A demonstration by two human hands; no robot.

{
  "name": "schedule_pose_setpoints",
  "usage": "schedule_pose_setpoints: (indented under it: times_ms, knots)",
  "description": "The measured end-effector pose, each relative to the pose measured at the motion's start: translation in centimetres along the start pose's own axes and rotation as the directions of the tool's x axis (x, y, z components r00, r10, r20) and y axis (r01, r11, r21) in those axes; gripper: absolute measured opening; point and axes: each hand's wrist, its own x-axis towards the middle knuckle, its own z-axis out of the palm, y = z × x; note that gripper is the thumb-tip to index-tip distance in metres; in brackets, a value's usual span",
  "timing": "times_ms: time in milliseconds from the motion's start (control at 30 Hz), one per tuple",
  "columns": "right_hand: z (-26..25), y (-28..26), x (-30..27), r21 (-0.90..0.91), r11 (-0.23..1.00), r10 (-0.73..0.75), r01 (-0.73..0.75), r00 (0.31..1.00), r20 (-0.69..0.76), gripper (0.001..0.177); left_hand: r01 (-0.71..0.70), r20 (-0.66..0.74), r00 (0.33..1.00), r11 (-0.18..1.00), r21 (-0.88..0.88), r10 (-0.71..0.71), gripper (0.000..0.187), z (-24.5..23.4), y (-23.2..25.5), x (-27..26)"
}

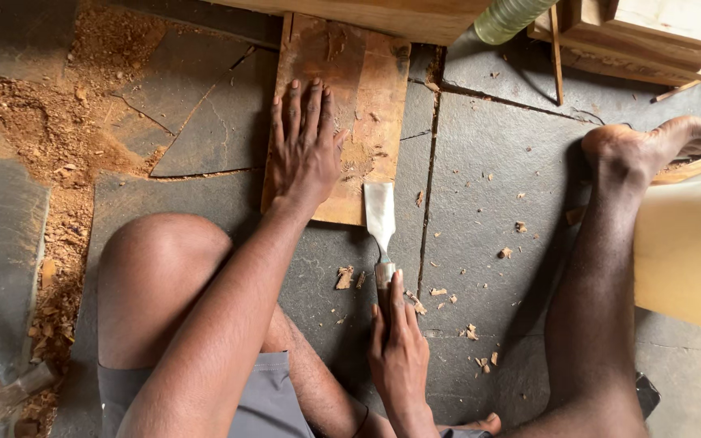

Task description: The person sits on the floor and uses a chisel to carve a rectangular piece of wood. They hold the wood steady with their left hand and repeatedly strike the chisel with their right hand to remove wood shavings.

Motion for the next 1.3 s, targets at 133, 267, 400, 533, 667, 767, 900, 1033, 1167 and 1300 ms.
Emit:
schedule_pose_setpoints:
  times_ms: [133, 267, 400, 533, 667, 767, 900, 1033, 1167, 1300]
  knots:
    - [0.5, 0.3, 0.3, -0.078, 0.991, 0.11, -0.105, 0.992, 0.058, 0.069, -0.002, -0.031, 1.0, 1.0, 0.017, 0.002, 0.071, -0.9, 0.4, -0.3]
    - [0.8, 0.6, 0.8, -0.008, 1.0, -0.016, 0.015, 0.999, -0.036, 0.067, -0.006, -0.029, 1.0, 0.999, 0.037, 0.007, 0.071, -1.3, 0.8, -0.3]
    - [-0.1, 0.1, 0.1, -0.039, 0.999, 0.023, -0.024, 0.999, -0.036, 0.066, -0.011, -0.067, 0.998, 1.0, 0.02, 0.013, 0.075, -2.3, 1.1, -0.4]
    - [0.7, 0.2, 1.7, -0.074, 0.997, -0.014, 0.01, 0.999, -0.048, 0.064, 0.01, -0.03, 0.999, 1.0, -0.011, -0.01, 0.074, -1.8, 1.4, -0.5]
    - [0.1, 0.8, 0.3, -0.047, 0.998, 0.046, -0.047, 0.999, -0.027, 0.063, 0.004, -0.036, 0.999, 1.0, -0.015, -0.005, 0.074, -1.0, 0.7, -0.5]
    - [0.0, 0.2, 1.0, -0.06, 0.998, -0.029, 0.024, 0.996, -0.083, 0.064, 0.02, 0.008, 1.0, 1.0, -0.004, -0.02, 0.075, -0.6, 1.0, 0.7]
    - [0.6, 0.3, 1.5, -0.106, 0.993, -0.064, 0.055, 0.994, -0.083, 0.065, 0.018, -0.057, 0.998, 0.998, 0.057, -0.014, 0.073, 1.0, 0.4, 0.0]
    - [-0.2, -0.3, 0.7, -0.055, 0.991, -0.131, 0.125, 0.985, -0.117, 0.063, 0.026, 0.015, 1.0, 0.999, 0.023, -0.027, 0.075, 0.7, 0.5, 0.6]
    - [0.3, -0.3, 1.9, -0.097, 0.994, 0.049, -0.051, 0.999, -0.017, 0.065, 0.05, 0.023, 0.998, 0.999, 0.018, -0.051, 0.074, 0.8, 0.5, 0.2]
    - [0.1, 0.1, 0.4, -0.043, 0.998, -0.039, 0.036, 0.998, -0.057, 0.063, 0.06, 0.019, 0.998, 0.998, 0.013, -0.06, 0.074, 1.1, 0.6, 0.1]
